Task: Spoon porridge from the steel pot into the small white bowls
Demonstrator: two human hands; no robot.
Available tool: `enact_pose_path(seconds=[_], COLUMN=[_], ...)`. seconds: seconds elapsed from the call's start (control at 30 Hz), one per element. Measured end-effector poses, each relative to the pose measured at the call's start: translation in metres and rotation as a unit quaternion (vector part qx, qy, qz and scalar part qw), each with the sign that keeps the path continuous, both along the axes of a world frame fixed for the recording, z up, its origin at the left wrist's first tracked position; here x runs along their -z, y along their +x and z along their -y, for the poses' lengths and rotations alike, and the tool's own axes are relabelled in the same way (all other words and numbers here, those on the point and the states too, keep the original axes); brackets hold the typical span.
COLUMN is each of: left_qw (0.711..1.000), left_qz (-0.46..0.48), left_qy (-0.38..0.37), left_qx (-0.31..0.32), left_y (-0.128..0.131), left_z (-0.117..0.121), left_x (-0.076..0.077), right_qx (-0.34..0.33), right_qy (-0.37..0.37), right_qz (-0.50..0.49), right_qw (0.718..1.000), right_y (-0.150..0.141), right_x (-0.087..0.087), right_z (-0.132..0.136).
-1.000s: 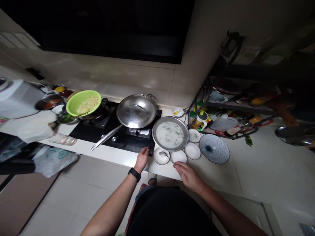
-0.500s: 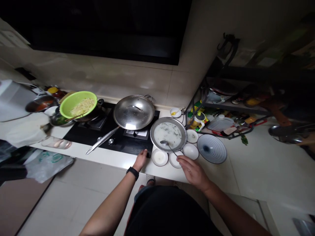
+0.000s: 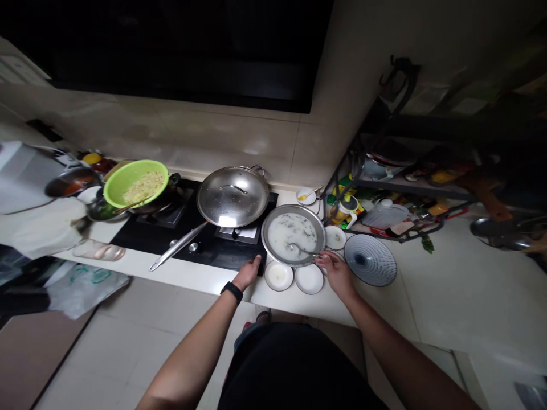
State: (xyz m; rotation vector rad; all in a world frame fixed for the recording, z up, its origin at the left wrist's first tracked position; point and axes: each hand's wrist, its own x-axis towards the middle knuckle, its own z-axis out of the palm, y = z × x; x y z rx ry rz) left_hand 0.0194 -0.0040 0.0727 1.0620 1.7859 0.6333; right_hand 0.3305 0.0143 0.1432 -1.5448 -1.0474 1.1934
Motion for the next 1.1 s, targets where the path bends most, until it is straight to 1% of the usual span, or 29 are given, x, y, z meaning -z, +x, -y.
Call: enact_pose_path(seconds=[0.1, 0.2, 0.3, 0.4, 0.57, 0.7, 0.8, 0.87, 0.97, 1.1], left_qw=[0.999, 0.999, 0.999, 0.999, 0.998, 0.998, 0.998, 0.998, 0.998, 0.997], left_qz=[0.022, 0.032, 0.028, 0.036, 0.052, 0.054, 0.051, 0.05, 0.051, 0.055], left_qy=[-0.039, -0.037, -0.038, -0.036, -0.028, -0.019, -0.017, -0.009, 0.01, 0.011], left_qx=[0.014, 0.004, -0.003, 0.0, -0.018, -0.018, -0.027, -0.035, -0.048, -0.049], left_y=[-0.002, -0.004, -0.005, -0.005, -0.004, -0.004, -0.005, -0.005, -0.006, -0.007], left_z=[-0.002, -0.002, -0.001, 0.0, 0.001, -0.001, -0.002, -0.002, -0.002, -0.001], left_x=[-0.005, -0.009, -0.01, -0.009, -0.008, -0.008, -0.006, -0.005, -0.002, -0.001], right_qx=[0.04, 0.069, 0.083, 0.076, 0.067, 0.052, 0.044, 0.04, 0.025, -0.018], right_qy=[-0.034, -0.046, -0.048, -0.049, -0.062, -0.07, -0.075, -0.082, -0.092, -0.094], right_qz=[-0.066, -0.118, -0.138, -0.142, -0.149, -0.157, -0.161, -0.158, -0.15, -0.12], right_qw=[0.996, 0.99, 0.986, 0.986, 0.985, 0.984, 0.983, 0.983, 0.984, 0.988], right_y=[0.002, 0.007, 0.011, 0.013, 0.013, 0.012, 0.011, 0.01, 0.006, -0.003], right_x=[0.005, 0.003, -0.002, -0.008, -0.019, -0.031, -0.037, -0.038, -0.034, -0.025], right_z=[-0.001, -0.001, 0.0, 0.002, 0.006, 0.014, 0.021, 0.027, 0.035, 0.046])
